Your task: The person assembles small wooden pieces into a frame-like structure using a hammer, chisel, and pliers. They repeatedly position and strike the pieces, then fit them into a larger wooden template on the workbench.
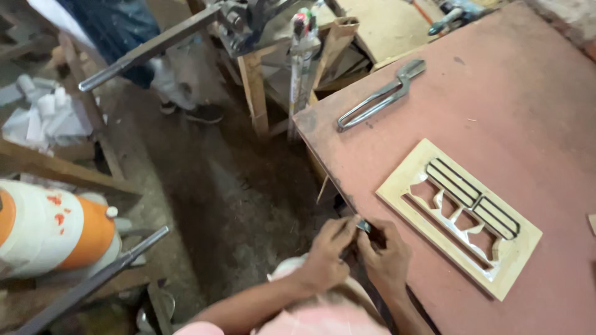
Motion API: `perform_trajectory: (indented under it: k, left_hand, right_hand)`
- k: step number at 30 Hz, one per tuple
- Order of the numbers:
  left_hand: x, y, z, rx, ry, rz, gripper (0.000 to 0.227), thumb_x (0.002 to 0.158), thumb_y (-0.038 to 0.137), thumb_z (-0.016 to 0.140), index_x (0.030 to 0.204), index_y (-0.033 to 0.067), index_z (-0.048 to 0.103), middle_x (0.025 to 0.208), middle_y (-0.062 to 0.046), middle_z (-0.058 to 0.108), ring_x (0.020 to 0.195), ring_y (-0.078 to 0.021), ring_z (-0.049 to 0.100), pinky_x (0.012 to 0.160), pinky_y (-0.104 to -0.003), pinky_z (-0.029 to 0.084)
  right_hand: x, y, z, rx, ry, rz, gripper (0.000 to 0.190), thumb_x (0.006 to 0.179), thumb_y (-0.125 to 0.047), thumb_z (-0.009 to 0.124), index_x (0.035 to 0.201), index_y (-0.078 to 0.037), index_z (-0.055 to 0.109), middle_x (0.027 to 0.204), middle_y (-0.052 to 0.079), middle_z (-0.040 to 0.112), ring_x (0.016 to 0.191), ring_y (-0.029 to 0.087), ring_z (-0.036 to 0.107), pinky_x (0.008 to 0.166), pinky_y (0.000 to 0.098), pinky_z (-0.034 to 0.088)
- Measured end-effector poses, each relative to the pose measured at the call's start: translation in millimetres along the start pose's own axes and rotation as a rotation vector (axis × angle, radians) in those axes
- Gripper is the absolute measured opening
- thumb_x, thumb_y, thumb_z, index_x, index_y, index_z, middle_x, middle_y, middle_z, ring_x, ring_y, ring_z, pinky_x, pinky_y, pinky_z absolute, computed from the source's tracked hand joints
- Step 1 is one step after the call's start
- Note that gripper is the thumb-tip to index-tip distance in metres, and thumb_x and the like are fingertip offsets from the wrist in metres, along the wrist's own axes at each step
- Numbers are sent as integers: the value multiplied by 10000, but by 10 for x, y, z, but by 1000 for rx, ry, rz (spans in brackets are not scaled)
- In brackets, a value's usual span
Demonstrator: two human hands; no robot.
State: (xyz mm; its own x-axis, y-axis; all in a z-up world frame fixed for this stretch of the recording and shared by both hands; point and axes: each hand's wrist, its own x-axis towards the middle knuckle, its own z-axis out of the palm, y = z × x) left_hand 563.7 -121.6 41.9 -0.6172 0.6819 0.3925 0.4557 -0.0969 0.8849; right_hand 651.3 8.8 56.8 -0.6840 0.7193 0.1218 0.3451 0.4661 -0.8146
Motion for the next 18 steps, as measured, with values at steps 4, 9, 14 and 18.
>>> perform_trajectory:
  k: [4, 9, 14, 18]
  left_hand:
    - [-314, 212, 220, 26, -23, 65, 707, 765, -89, 650, 1455, -17, 517, 1319, -270, 561, 1203, -421, 552, 1025, -456, 481]
    - [-647, 498, 587, 125, -76, 141, 566, 913, 31, 675, 1465, 52, 552, 1127, -165, 665, 1005, -361, 618, 909, -480, 472]
    - [-907, 754, 1115, 195, -291, 234, 575, 917, 76, 589, 1461, -85, 494, 1043, -208, 640, 956, -359, 631, 876, -439, 500]
    - [-1019, 958, 1818, 236, -434, 371, 576, 866, 94, 590, 1386, -148, 526, 975, -199, 643, 902, -338, 636, 841, -428, 506]
  right_hand:
    - [-523, 223, -209, 62, 114, 88, 219, 881, -36, 725, 1088, 6, 671, 932, 97, 757, 806, 135, 713, 717, 260, 569]
    - [-1054, 394, -754, 272, 74, 174, 365, 920, 35, 645, 1273, -26, 573, 1010, 87, 728, 856, 127, 704, 741, 265, 588]
    - [-1495, 642, -1473, 82, -46, 171, 324, 898, 49, 654, 1221, 23, 672, 1039, 108, 767, 893, 141, 744, 774, 271, 610]
    - [-1870, 1026, -2235, 111, -68, 259, 397, 845, 34, 740, 1234, 15, 669, 1059, 126, 771, 933, 155, 737, 805, 284, 598]
